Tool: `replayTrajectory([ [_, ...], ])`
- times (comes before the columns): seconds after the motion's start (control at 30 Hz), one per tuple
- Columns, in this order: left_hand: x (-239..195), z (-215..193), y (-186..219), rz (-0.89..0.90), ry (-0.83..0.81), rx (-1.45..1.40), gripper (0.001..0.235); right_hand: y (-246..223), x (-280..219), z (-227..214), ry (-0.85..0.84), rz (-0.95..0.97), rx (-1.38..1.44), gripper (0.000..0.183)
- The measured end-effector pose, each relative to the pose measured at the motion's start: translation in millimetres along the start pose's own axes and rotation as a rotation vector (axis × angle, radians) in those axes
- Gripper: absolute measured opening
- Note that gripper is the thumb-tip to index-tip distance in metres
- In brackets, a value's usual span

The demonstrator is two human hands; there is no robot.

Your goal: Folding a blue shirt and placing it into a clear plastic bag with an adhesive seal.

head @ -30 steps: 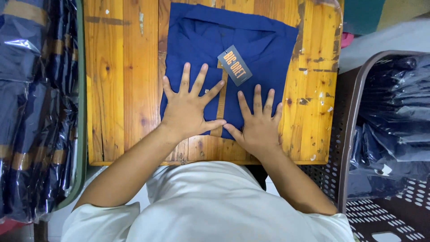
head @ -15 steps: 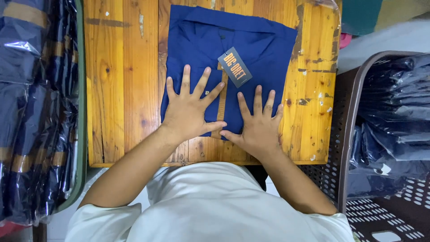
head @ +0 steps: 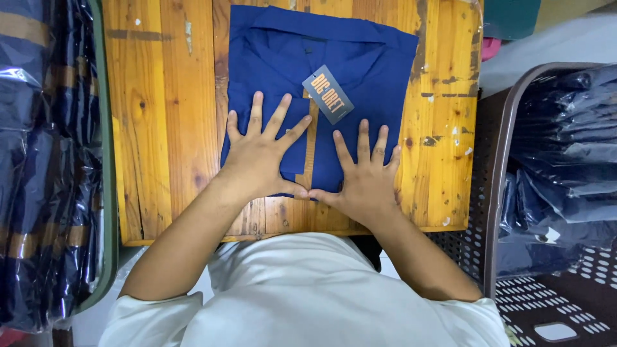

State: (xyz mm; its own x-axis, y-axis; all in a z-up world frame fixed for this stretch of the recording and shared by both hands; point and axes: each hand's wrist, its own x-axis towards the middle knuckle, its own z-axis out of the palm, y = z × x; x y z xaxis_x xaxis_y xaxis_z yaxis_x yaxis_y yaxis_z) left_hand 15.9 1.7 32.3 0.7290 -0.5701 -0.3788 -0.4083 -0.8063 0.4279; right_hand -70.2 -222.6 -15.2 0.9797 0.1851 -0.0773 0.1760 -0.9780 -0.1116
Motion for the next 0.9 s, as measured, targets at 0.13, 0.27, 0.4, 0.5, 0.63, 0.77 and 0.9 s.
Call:
replayTrajectory([
  [0.13,0.5,-2.6,0.6,-0.005,-0.032,0.012,0.136,10.2,10.8,-26.9,-0.271,-0.001,0.088,0.116],
  [0.27,0.0,4.0,-4.2,0.001,-0.027,0.021,0.134,70.5,47.4,-32.4,-0.047,0.016,0.248,0.073],
  [0.4,2.7,15.0,-6.4,0.019,0.067,0.138,0.132,118.6,120.9,-43.1,0.378,0.032,0.181,0.037],
  [0.5,3.9,18.7,-4.6,0.004,0.126,0.208,0.122,156.6,174.7,-27.6,0.523,0.027,0.157,0.031],
  [0.63,5.1,21.0,-4.6,-0.005,0.141,0.221,0.112,200.5,231.3,-11.0,0.573,0.057,0.007,0.035],
  [0.77,6.7,24.5,-6.9,-0.002,0.160,0.240,0.111,225.0,256.0,0.2,0.452,0.073,-0.020,0.027],
  [0.9,7.5,29.1,-9.9,0.008,0.206,0.261,0.112,223.4,252.4,-9.6,0.505,-0.024,-0.110,0.016],
])
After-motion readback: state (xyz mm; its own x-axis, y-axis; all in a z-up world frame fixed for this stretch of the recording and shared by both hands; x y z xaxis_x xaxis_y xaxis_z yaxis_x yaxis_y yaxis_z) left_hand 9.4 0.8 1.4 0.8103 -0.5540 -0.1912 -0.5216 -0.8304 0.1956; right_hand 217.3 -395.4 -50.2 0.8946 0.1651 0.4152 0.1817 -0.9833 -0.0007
